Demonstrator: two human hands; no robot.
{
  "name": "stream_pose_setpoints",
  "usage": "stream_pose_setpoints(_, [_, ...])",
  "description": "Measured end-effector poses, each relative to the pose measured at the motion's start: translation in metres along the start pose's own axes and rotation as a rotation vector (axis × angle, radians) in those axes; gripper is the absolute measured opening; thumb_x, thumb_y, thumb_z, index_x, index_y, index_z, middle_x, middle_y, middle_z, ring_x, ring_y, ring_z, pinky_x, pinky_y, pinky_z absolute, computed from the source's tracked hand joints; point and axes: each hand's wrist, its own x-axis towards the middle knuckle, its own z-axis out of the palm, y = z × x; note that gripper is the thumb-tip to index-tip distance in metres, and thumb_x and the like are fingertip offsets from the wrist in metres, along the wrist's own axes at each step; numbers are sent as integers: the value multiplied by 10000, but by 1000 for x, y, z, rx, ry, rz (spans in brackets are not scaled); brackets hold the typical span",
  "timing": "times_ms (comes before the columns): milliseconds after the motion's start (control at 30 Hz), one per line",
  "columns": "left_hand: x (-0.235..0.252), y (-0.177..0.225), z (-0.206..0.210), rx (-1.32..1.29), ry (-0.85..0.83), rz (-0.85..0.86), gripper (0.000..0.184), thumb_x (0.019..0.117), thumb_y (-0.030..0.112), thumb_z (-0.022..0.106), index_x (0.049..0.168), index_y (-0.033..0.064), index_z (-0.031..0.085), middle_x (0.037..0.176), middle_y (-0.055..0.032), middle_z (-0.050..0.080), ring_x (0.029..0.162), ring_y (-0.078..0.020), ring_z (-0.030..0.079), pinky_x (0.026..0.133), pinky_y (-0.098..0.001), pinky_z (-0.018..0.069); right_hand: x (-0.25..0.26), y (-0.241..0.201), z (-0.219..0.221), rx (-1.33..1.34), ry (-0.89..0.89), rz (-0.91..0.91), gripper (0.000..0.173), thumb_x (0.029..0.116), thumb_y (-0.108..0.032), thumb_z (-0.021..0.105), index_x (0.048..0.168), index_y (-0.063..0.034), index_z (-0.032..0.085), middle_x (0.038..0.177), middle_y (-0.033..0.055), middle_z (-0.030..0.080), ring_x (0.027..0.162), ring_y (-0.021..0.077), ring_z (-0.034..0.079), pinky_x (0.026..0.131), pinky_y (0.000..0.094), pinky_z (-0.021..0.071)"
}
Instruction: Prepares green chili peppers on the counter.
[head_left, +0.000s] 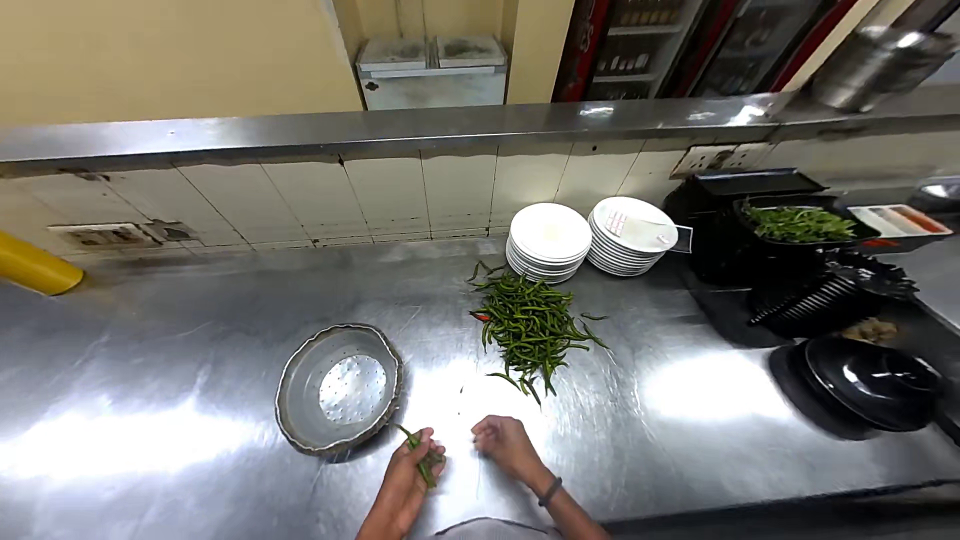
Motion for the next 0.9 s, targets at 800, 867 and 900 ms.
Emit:
stream_pose_setpoints(800, [0,-24,-2,50,-231,62,311,1007,2,577,1306,-45,506,1157,-199,692,990,-270,708,895,-401,587,6,-47,10,745,-44,182,226,951,-34,671,1139,78,615,911,192,735,782,271,740,722,398,638])
stream_pose_setpoints(867, [2,-26,0,58,-250,76,289,1026,36,563,1300,-44,518,1098,-180,687,965,-255,701,893,-401,589,-4,-41,21,718,-63,216,201,965,-54,672,1121,72,659,915,181,748,789,256,747,736,387,641])
stream_pose_setpoints(900, [4,-26,0,67,-236,79,278,1030,46,562,1289,-46,519,1064,-176,685,941,-248,700,881,-398,593,-6,-38,24,681,-59,228,192,977,-83,670,1112,52,690,907,159,752,783,232,743,730,365,635])
